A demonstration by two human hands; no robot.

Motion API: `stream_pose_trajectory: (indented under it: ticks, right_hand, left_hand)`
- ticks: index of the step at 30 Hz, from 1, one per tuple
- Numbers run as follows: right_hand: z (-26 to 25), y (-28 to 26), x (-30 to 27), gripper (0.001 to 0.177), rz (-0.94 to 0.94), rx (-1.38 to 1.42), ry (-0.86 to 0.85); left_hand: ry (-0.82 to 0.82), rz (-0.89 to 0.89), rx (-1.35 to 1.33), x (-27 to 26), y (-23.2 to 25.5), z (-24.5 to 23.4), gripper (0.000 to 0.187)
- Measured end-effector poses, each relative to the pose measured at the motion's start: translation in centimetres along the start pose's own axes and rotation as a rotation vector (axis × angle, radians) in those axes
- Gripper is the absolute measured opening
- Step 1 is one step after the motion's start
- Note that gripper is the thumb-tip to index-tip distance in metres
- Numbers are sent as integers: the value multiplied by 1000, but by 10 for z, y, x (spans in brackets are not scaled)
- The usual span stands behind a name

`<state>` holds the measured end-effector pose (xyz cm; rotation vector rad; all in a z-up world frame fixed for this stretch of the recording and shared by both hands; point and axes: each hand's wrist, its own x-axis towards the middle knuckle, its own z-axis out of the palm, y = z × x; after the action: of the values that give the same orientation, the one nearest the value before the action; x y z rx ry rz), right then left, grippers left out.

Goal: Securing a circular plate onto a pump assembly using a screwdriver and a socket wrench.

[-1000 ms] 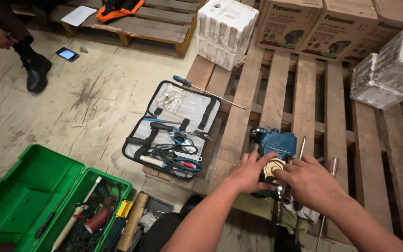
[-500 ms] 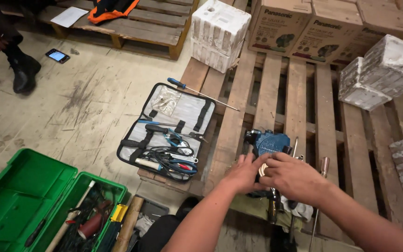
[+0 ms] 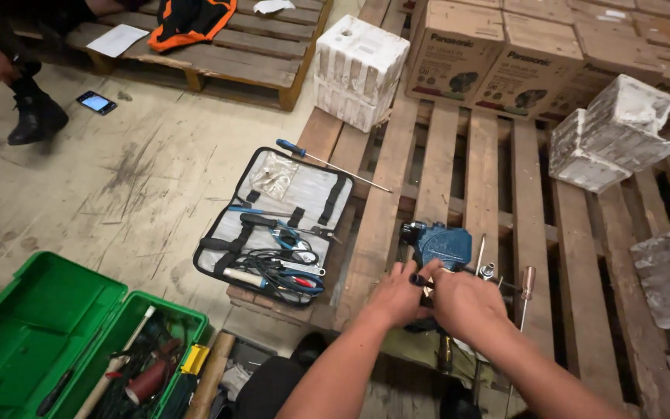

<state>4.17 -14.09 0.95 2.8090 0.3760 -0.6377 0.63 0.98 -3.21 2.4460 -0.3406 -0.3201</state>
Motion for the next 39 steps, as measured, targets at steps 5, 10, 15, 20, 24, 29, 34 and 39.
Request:
stream_pose_trajectory:
  ticks: [5, 10, 15, 20, 24, 29, 34, 39]
  right_hand:
    - [-56, -29, -49, 58, 59, 86, -62]
    - [-83, -35, -73, 54, 49, 117, -91]
    - [-122, -52, -104, 46, 73, 285, -106]
    - [-57, -16, -39, 46, 97, 349, -74]
    - [-73, -23, -58, 44, 126, 342, -59]
    - [-92, -30, -90, 42, 95, 237, -23]
    - [-85, -18, -102, 35, -59, 313, 131]
    - [-58, 6, -90, 24, -250, 258, 139]
  left_hand:
    - [-7, -29, 5, 2, 0, 1, 78]
    - [-2, -13, 2, 7, -12, 17, 90]
    - [12, 23, 96, 5, -5, 11, 82]
    - [60, 41, 84, -7, 3, -2, 88]
    - [71, 14, 77, -2, 0, 4, 88]
    - [65, -12, 130, 10, -12, 13, 80]
    - [182, 95, 215, 26, -35, 41, 77]
    - [172, 55, 141, 14, -18, 20, 107]
